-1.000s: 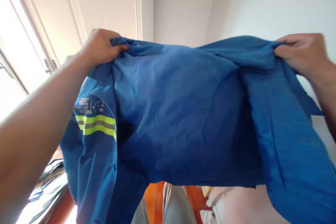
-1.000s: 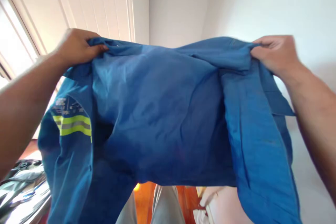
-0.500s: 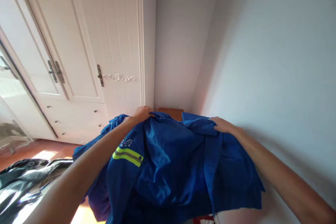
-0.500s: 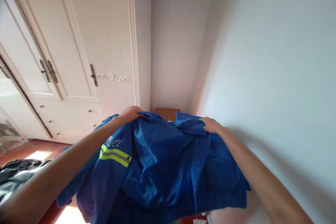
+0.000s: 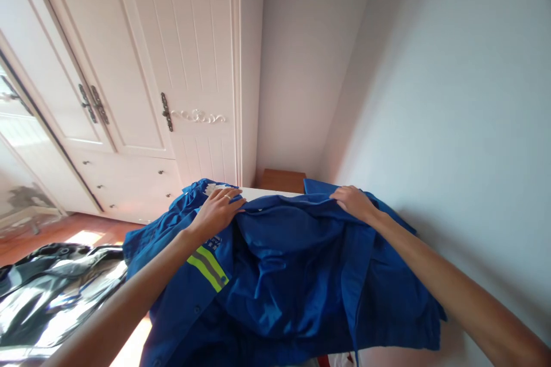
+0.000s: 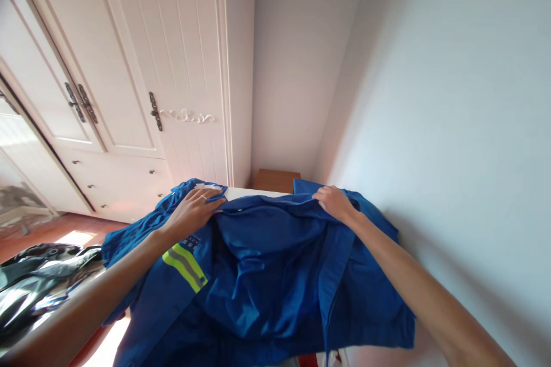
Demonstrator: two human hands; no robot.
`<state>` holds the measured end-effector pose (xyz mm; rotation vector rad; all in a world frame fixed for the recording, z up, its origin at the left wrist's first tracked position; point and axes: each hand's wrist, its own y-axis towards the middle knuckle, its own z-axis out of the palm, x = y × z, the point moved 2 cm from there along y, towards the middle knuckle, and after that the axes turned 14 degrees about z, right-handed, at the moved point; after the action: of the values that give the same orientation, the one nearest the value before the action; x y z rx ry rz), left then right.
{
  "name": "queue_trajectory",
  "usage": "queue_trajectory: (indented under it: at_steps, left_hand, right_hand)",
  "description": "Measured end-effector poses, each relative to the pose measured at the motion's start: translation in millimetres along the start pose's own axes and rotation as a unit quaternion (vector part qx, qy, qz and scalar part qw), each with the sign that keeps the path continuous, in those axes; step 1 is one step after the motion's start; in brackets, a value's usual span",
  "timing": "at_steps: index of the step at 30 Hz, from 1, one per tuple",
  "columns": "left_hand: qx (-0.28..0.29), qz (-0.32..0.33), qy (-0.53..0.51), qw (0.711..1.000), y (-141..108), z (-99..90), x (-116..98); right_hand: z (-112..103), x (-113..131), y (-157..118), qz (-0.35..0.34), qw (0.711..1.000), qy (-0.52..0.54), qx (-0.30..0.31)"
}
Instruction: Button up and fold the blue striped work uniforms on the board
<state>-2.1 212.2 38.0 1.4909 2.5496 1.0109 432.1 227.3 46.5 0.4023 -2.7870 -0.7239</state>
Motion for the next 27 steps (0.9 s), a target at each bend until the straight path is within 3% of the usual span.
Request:
queue_trajectory:
  at_steps: [4, 7, 14, 18, 22, 27]
  left_hand:
    - [-0.064, -0.029, 0.055, 0.996, -26, -9.6, -2]
    - [-0.074, -0.06, 0.061, 0.994, -31, -14.0, -4]
    - [0.042, -0.135, 0.066, 0.988, -39, -2.4, -25]
    - [0.067, -0.188, 0.024, 0.979, -58, 8.1, -39]
    - [-0.011, -0.2, -0.007, 0.98, -68, 0.4, -44]
    - [-0.07, -0.169, 0.027, 0.983, -61, -18.9, -47]
  right_hand:
    - [-42, -8, -18, -0.013, 0.995, -0.045, -0.089]
    - [-68, -5, -38, -0.021, 0.986, -0.073, -0.151]
    - [-99, 15, -73, -0.046, 0.965, -0.116, -0.229]
    - [-99, 20, -83, -0.08, 0.957, -0.181, -0.21]
    - [-84, 35, -87, -0.094, 0.96, -0.203, -0.166]
    - [-40, 68, -81, -0.136, 0.97, -0.202, -0.006]
